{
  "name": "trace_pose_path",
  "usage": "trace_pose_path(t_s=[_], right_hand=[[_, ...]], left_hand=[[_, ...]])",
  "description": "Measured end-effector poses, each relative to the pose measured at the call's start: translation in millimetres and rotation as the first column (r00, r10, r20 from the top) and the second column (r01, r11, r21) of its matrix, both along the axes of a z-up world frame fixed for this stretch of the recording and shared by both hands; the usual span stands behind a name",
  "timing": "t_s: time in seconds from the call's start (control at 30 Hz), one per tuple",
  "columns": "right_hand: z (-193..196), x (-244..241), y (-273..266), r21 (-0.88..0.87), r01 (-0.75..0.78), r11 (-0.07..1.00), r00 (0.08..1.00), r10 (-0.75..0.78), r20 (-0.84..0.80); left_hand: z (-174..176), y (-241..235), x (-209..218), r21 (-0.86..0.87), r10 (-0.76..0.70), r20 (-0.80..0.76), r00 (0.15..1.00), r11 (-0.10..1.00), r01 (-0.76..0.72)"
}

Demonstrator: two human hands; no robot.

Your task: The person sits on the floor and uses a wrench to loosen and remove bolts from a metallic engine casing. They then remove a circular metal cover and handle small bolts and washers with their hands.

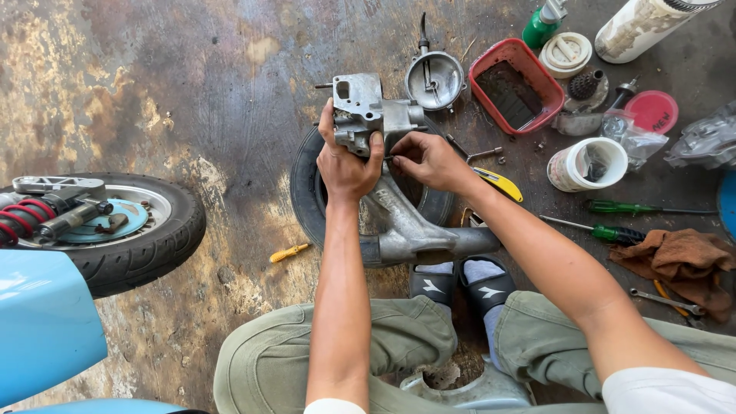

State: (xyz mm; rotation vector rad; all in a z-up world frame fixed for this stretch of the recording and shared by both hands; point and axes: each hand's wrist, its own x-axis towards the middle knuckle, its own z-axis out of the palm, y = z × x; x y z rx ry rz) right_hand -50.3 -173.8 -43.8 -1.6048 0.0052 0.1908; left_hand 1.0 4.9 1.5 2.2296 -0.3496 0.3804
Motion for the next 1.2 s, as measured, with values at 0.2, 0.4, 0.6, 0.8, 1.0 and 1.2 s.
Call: trace_pose_path(t_s=[0.2,0.4,0.6,0.8,1.0,1.2], right_hand=[[-7,1,0,0.015,0.011,1.000,1.000,-0.011,-0.001],[0,0,-3,0.061,-0.008,0.998,0.998,0.012,-0.055],[-7,2,-2,0.019,-0.064,0.998,0.995,0.065,-0.069],[-1,1,-2,-0.090,-0.119,0.989,0.985,0.107,-0.132],[-20,4,3,-0.135,-0.151,0.979,0.974,0.124,-0.192],[-34,6,1,-0.119,-0.209,0.971,0.963,0.183,-0.196]], left_hand=[[0,1,0,0.020,0.005,0.005,1.000,1.000,-0.005],[0,-1,0,0.009,-0.001,0.015,1.000,1.000,0.001],[4,-1,-1,0.005,-0.002,0.030,1.000,1.000,0.002],[3,-2,-1,0.007,-0.001,0.022,1.000,1.000,0.001],[4,-1,-2,0.008,0.002,0.021,1.000,1.000,-0.002],[2,-2,-2,-0.006,0.001,0.011,1.000,1.000,-0.001]])
